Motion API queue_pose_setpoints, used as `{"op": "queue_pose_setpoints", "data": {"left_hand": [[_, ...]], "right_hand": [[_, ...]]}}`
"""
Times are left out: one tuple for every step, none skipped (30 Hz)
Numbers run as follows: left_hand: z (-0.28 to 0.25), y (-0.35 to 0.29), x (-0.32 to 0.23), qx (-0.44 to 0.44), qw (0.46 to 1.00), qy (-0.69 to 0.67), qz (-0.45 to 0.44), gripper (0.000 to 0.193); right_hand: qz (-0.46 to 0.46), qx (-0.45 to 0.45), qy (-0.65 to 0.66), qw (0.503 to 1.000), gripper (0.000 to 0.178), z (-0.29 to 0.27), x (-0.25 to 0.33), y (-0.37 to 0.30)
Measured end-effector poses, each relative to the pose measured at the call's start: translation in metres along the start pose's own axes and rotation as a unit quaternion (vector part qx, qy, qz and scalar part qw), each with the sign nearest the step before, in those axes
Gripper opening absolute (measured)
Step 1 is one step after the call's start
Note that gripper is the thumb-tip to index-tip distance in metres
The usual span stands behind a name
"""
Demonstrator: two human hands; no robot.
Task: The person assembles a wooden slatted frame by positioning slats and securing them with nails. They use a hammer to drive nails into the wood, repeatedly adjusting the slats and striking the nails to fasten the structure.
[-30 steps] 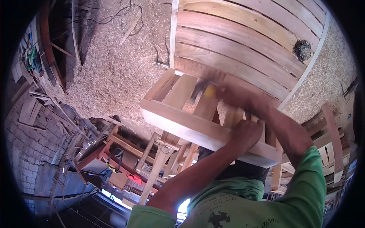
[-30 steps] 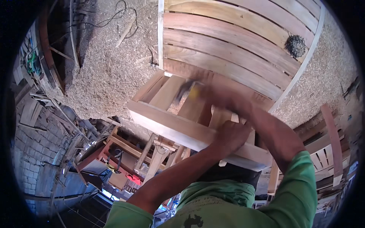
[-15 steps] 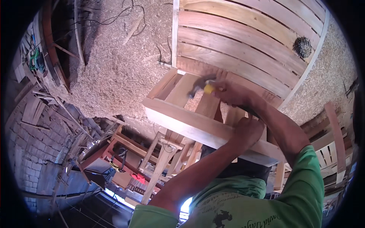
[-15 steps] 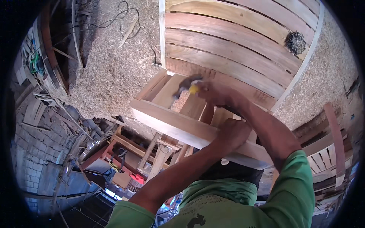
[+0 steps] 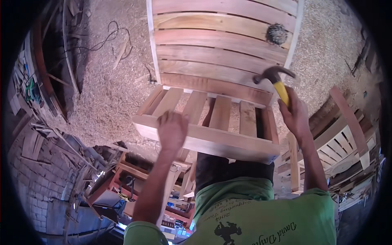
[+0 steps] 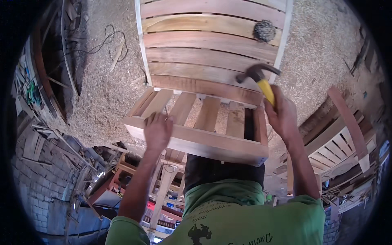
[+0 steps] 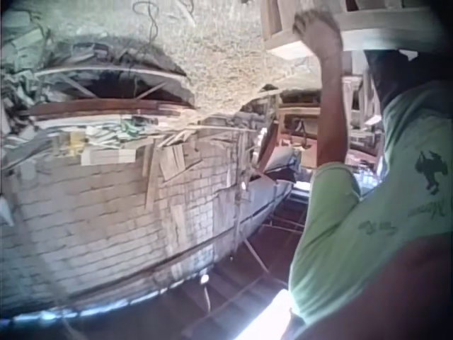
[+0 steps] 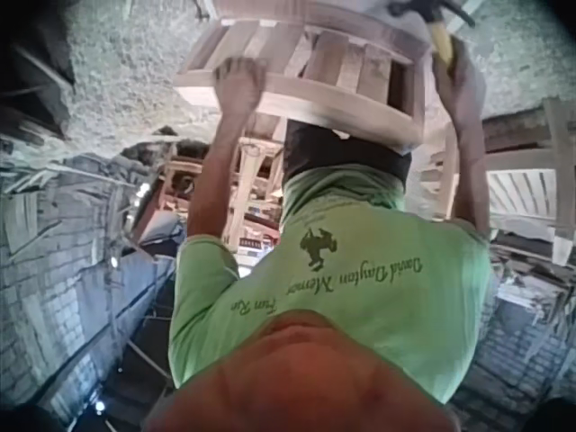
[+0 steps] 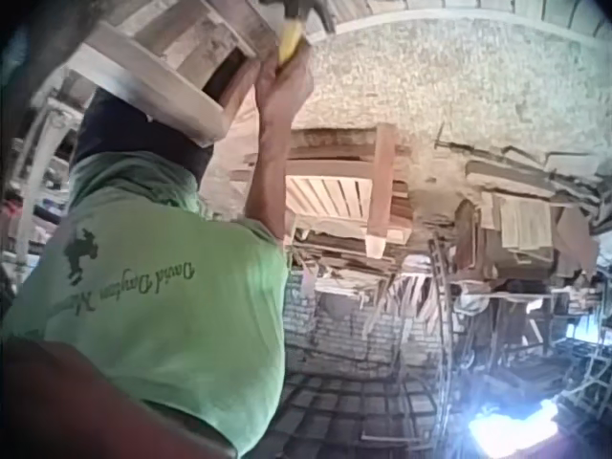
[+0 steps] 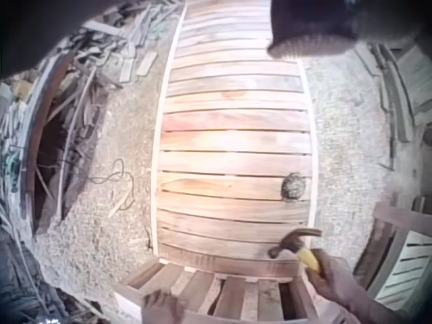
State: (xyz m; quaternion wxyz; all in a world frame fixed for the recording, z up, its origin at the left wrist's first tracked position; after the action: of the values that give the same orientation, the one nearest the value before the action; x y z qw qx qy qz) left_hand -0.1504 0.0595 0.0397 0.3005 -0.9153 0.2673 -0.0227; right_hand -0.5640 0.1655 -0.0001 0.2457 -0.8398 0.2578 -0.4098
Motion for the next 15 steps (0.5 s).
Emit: {"op": "queue_pose_setpoints", "data": {"left_hand": [[-0.006,-0.005,0.007,0.007,1.0,-0.008,0.024,0.026],[-0.01,-0.006,0.011,0.012,0.998,-0.016,0.052,0.028],[-0.017,-0.007,0.014,0.019,0.996,-0.022,0.079,0.03],[-0.019,-0.003,0.017,0.093,0.994,-0.043,0.042,0.033],[-0.019,0.005,0.018,0.163,0.985,-0.062,0.006,0.036],[-0.02,0.013,0.018,0.23,0.97,-0.079,-0.03,0.04],[-0.019,0.018,0.021,0.192,0.975,-0.098,-0.058,0.044],[-0.008,0.019,0.035,0.21,0.968,-0.114,-0.072,0.044],[0.007,0.02,0.054,0.228,0.961,-0.13,-0.088,0.044],[0.017,0.028,0.063,0.246,0.953,-0.147,-0.098,0.044],[0.01,0.037,0.06,0.227,0.963,-0.129,-0.071,0.037],[0.0,0.056,0.048,0.237,0.955,-0.149,-0.095,0.036],[-0.007,0.082,0.034,0.249,0.946,-0.173,-0.117,0.035],[-0.019,0.101,0.02,0.265,0.933,-0.192,-0.147,0.034],[-0.028,0.125,-0.002,0.235,0.964,-0.11,-0.057,0.034]], "right_hand": [[0.046,0.001,-0.012,0.999,0.044,-0.01,-0.013,-0.016],[0.093,-0.003,-0.024,0.995,0.041,-0.019,-0.024,-0.034],[0.133,-0.014,-0.03,0.991,0.038,-0.018,-0.041,-0.052],[0.176,-0.029,-0.036,0.983,0.037,-0.011,-0.059,-0.071],[0.187,-0.04,-0.037,0.981,0.036,0.001,-0.073,-0.089],[0.195,-0.052,-0.035,0.979,0.035,0.004,-0.084,-0.105],[0.248,-0.039,-0.018,0.968,0.034,0.004,-0.071,-0.113],[0.3,-0.021,-0.003,0.954,0.034,0.006,-0.053,-0.121],[0.313,-0.048,0.058,0.947,0.039,0.028,-0.061,-0.134],[0.325,-0.08,0.118,0.935,0.044,0.051,-0.071,-0.147],[0.341,-0.082,0.131,0.927,0.048,0.055,-0.062,-0.152],[0.357,-0.091,0.149,0.917,0.052,0.058,-0.055,-0.157],[0.349,-0.131,0.15,0.916,0.055,0.072,-0.058,-0.165],[0.358,-0.138,0.146,0.912,0.056,0.069,-0.049,-0.162],[0.369,-0.144,0.137,0.908,0.057,0.062,-0.037,-0.159]]}}
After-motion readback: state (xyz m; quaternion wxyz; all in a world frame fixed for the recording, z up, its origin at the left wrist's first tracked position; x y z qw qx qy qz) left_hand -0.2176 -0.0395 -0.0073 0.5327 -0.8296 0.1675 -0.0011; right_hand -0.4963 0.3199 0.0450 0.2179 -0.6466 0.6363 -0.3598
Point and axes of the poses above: each hand's wrist, its own y-axis towards the middle knuckle, its own z-axis out of the palm, x = y × z, the point moved 2 cm from there along y, towards the middle knuckle, and after that the axes turned 5 degrees about z, right-handed, at the moved point
